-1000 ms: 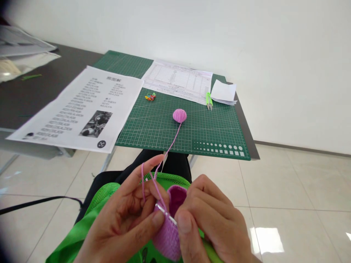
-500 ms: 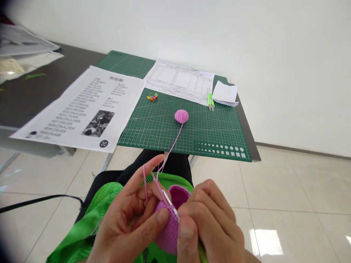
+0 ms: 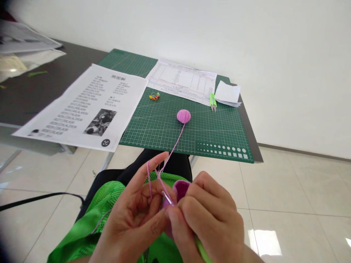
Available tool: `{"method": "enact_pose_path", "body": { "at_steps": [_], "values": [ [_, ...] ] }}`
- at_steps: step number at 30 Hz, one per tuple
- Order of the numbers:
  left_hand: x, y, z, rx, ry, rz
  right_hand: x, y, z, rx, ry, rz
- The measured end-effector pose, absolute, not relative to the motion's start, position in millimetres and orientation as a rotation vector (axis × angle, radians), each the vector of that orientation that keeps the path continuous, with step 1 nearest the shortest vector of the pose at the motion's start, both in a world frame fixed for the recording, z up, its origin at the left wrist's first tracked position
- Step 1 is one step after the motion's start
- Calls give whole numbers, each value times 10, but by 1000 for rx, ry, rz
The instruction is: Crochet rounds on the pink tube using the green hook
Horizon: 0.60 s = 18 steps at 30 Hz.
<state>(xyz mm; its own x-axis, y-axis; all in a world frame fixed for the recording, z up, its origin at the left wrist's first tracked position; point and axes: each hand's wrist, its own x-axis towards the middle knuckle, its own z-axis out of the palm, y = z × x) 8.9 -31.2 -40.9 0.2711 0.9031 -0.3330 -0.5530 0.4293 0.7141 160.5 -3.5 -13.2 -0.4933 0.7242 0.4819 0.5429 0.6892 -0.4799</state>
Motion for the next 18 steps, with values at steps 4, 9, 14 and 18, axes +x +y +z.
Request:
{"method": "enact_pose_path", "body": {
  "at_steps": [4, 9, 14, 18],
  "values": [
    [179, -347, -446, 458, 882, 1162, 1525, 19, -198, -957, -2174, 65],
    [230, -364, -427, 419, 934, 1238, 1511, -22, -367, -932, -2064, -24],
    [99, -309, -399, 323, 769, 1028, 1644, -88, -322, -865, -2097, -22],
    [-26, -292, -374, 330, 731, 936, 1709, -161, -258, -900, -2129, 52]
  ]
}}
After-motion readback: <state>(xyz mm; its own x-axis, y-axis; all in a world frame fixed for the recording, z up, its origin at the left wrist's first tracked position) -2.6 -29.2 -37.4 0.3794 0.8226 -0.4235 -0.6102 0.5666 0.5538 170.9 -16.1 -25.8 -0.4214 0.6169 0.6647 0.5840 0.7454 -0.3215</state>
